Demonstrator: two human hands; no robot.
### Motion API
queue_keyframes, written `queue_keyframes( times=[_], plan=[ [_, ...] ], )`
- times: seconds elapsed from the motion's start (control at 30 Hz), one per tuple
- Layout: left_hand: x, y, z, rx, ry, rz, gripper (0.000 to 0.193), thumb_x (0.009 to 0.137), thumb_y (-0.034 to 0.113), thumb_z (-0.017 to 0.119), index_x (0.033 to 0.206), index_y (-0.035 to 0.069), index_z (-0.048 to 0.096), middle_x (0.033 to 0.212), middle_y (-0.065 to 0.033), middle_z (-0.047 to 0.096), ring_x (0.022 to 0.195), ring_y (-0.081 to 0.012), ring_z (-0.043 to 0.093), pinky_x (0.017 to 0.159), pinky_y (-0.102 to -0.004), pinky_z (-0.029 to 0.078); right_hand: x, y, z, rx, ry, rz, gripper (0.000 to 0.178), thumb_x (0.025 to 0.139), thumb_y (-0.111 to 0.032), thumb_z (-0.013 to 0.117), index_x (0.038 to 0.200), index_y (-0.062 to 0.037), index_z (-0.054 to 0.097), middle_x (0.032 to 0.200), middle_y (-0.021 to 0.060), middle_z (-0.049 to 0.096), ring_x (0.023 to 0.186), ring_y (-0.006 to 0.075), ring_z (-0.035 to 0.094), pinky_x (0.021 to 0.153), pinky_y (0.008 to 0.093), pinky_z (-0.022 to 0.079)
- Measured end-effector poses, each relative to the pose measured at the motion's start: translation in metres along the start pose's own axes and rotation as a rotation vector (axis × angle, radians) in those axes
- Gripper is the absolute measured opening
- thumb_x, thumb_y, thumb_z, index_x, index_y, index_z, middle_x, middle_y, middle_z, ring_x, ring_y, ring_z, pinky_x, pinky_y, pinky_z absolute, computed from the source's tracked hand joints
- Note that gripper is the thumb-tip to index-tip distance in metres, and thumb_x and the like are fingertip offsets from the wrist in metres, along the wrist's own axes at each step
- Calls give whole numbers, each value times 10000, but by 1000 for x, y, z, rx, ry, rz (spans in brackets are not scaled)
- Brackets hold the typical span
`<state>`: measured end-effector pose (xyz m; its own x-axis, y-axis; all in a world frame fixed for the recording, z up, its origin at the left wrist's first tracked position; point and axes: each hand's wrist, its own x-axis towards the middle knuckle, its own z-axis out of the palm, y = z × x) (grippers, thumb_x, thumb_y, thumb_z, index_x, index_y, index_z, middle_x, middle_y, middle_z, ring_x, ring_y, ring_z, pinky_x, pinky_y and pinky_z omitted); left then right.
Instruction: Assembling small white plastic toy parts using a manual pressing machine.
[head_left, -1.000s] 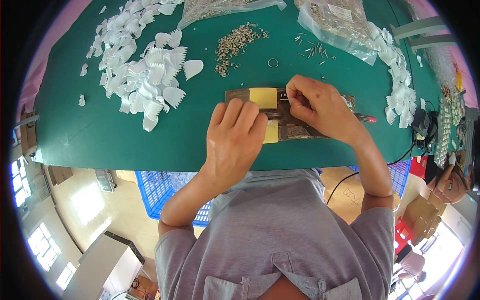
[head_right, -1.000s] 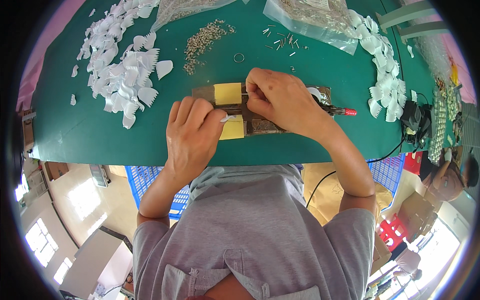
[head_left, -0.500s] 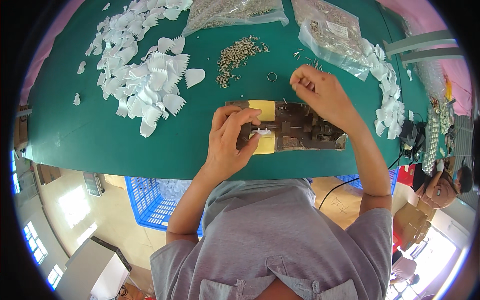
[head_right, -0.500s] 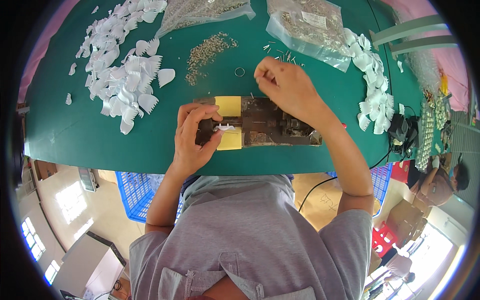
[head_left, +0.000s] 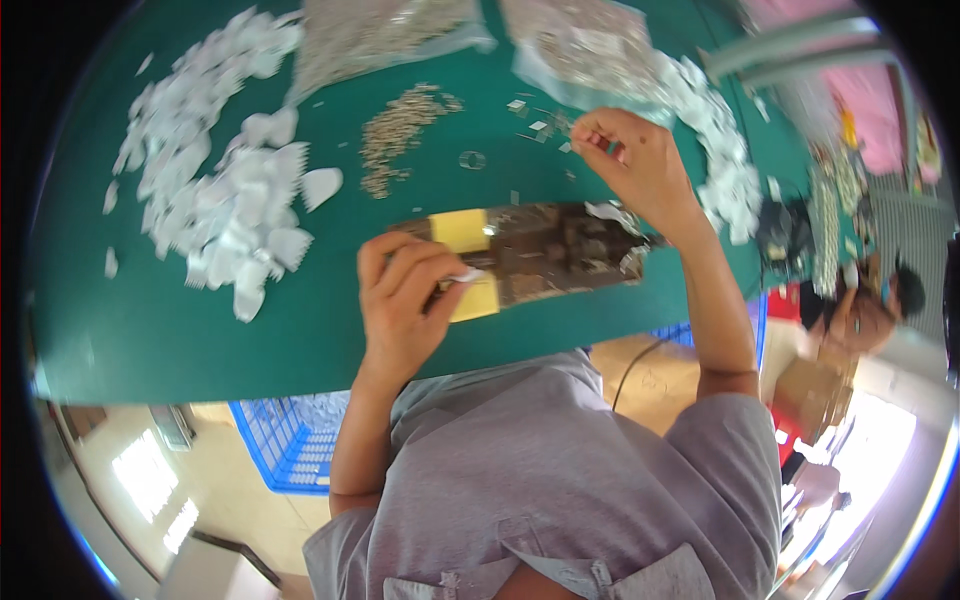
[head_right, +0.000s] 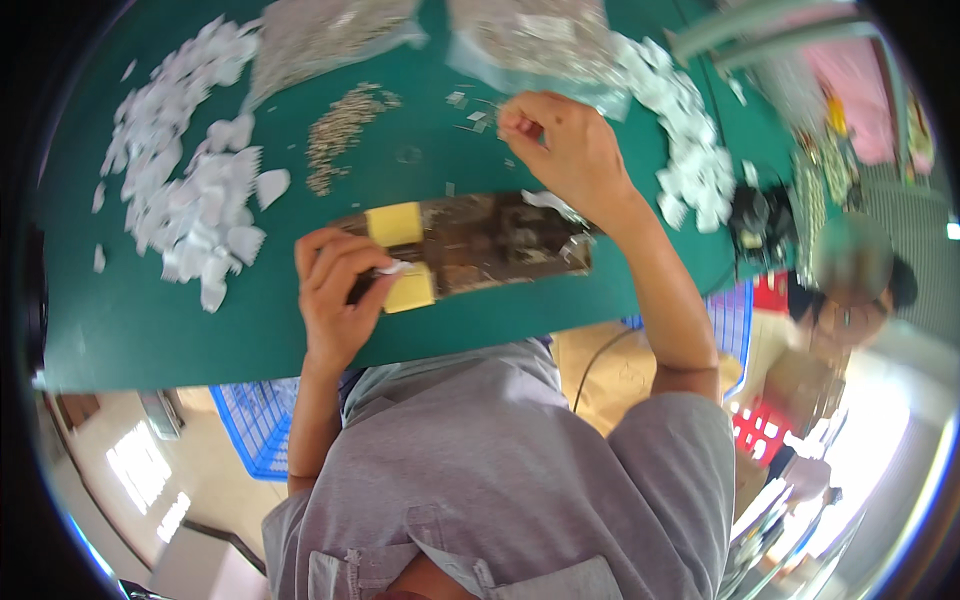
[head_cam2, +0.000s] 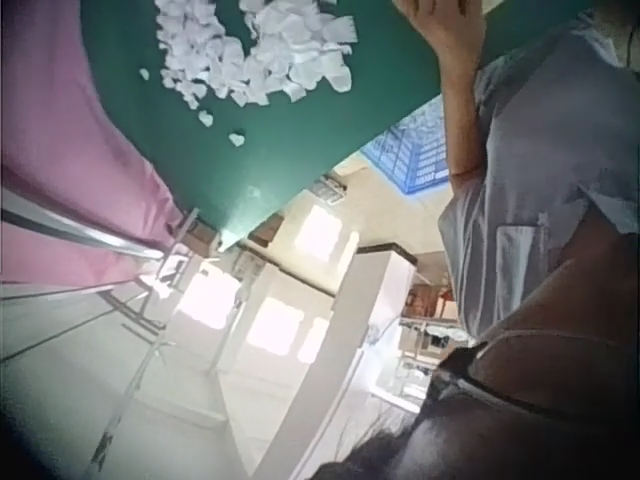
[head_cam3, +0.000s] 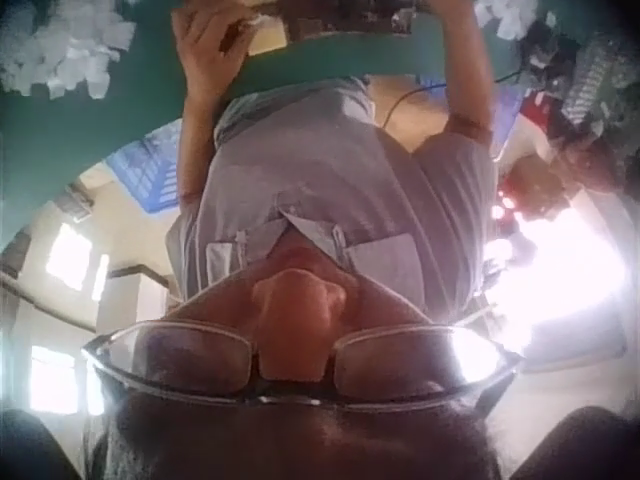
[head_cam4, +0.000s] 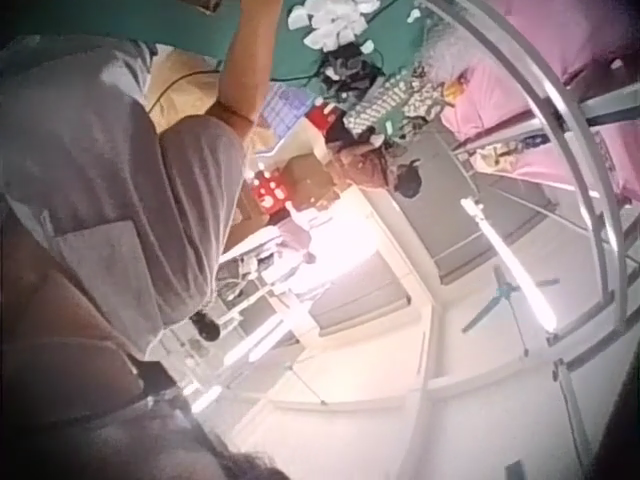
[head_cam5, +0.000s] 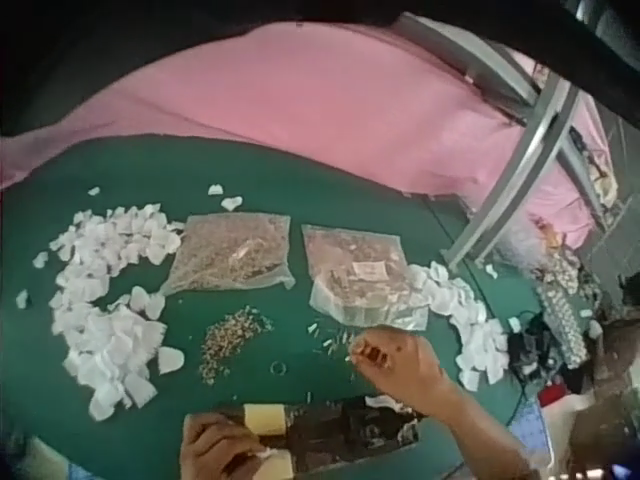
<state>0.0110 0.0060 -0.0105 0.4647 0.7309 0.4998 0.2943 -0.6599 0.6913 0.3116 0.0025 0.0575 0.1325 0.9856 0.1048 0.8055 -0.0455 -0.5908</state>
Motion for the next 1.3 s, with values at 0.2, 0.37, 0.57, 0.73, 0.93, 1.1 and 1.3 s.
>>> queue_keyframes(
  times=[0.2,0.37,0.57,0.73,0.93,1.1,1.3],
  plan=[
    [-2,5,-3,83,-22,-11,274,733,-35,852,933,83,708,1018,-61,711,1079,-317,602,955,-419,483,-85,14,-72,120,397,127,91,948,-99,750,1021,-48,736,847,15,751,779,81,689,694,256,530],
    [-5,-1,0,49,-39,8,258,757,-51,829,936,68,686,1023,-63,698,1091,-315,590,959,-413,474,-160,135,-92,-207,433,350,170,926,-82,766,1096,-66,763,930,37,761,823,120,707,725,264,541],
    [-8,-2,-1,38,-58,38,258,782,-50,828,956,57,669,1030,-71,685,1090,-303,583,936,-391,474,-159,146,-58,-153,410,231,339,853,-50,801,1185,-90,746,1140,75,720,871,179,703,726,319,567],
    [-8,-3,5,8,-49,27,267,789,-63,821,969,55,665,1025,-72,687,1071,-281,587,923,-369,475,-146,164,-68,-225,218,218,369,839,-45,786,1196,-91,706,1034,94,718,736,172,678,692,325,562],
    [-12,-13,7,-32,-51,-5,238,830,-51,814,997,36,668,1056,-94,678,1061,-259,603,932,-354,481,-136,189,-76,5,68,325,186,934,-118,750,1082,-17,701,733,27,678,595,103,635,515,279,507],
    [-16,-21,6,-137,-51,-96,192,896,-31,793,1030,24,666,1129,-89,631,1062,-207,607,902,-311,495,-158,187,-80,257,256,-126,171,840,-69,718,966,46,726,808,149,771,676,211,757,628,346,597],
    [-18,-26,0,-107,-51,-58,196,896,-41,786,1042,15,668,1146,-94,626,1059,-202,610,911,-301,498,-151,167,-97,110,63,425,161,846,-93,746,880,64,737,723,106,772,618,189,762,607,325,611]
  ],
)
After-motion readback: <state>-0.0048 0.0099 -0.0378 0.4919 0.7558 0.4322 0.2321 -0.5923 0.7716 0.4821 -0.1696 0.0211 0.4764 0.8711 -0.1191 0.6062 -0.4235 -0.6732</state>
